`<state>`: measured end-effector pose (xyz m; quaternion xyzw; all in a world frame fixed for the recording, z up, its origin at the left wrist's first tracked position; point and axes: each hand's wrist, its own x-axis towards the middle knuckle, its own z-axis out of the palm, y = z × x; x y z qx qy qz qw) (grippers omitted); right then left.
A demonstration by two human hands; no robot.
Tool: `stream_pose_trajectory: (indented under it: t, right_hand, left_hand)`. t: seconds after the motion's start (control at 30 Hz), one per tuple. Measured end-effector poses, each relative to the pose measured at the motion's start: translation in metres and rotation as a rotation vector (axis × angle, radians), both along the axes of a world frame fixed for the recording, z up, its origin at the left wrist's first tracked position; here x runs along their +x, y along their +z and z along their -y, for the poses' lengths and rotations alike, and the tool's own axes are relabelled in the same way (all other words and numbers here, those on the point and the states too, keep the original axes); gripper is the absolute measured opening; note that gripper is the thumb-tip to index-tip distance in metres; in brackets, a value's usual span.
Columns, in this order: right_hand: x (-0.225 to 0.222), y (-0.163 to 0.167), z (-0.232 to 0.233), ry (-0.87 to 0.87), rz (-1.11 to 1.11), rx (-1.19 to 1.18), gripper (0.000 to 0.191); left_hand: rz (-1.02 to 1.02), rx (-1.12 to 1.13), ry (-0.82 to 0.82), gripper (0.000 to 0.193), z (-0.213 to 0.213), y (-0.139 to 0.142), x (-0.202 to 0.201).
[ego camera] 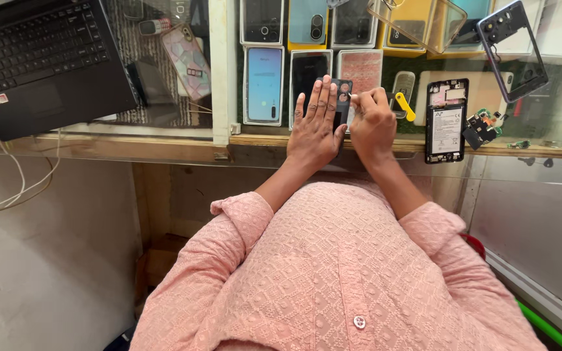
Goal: The person works on a smartphone at a repair counter, using a small pry tool to work around the phone's rear camera module and edges. They hold the phone against their body while prying, then set it on the counter and continue prying along the back cover, repositioning the phone as they work.
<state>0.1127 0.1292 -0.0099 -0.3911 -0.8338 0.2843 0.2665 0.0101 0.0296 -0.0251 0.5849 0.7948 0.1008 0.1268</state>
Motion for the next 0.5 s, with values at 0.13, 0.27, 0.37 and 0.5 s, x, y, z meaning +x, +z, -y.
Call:
stream_pose_trajectory:
  t: [0.13, 0.27, 0.37, 0.5]
  right_hand:
    - [-0.0009, 0.0003, 0.0024, 0.04, 0.041, 0.071, 0.002]
    - [-0.0013, 0.0009, 0.0033, 0.015, 0.007, 0.086, 0.002]
    - [-0.0013, 0.002, 0.0038, -0.01, 0.031, 0.044, 0.002]
    - [-0.0027, 0.0047, 0.0033, 0.074, 0.024, 0.065, 0.003]
  left_hand:
    - [-0.018, -0.015, 0.006, 0.076, 0.0014, 0.0032, 0.0003]
    - [-0.007, -0.031, -0.006, 0.077, -0.0018, 0.0042, -0.002]
    - [-0.008, -0.026, 0.0, 0.077, -0.0021, 0.0033, -0.0007]
    - [-0.015, -0.033, -0.002, 0.077, -0.0006, 0.0021, -0.0006]
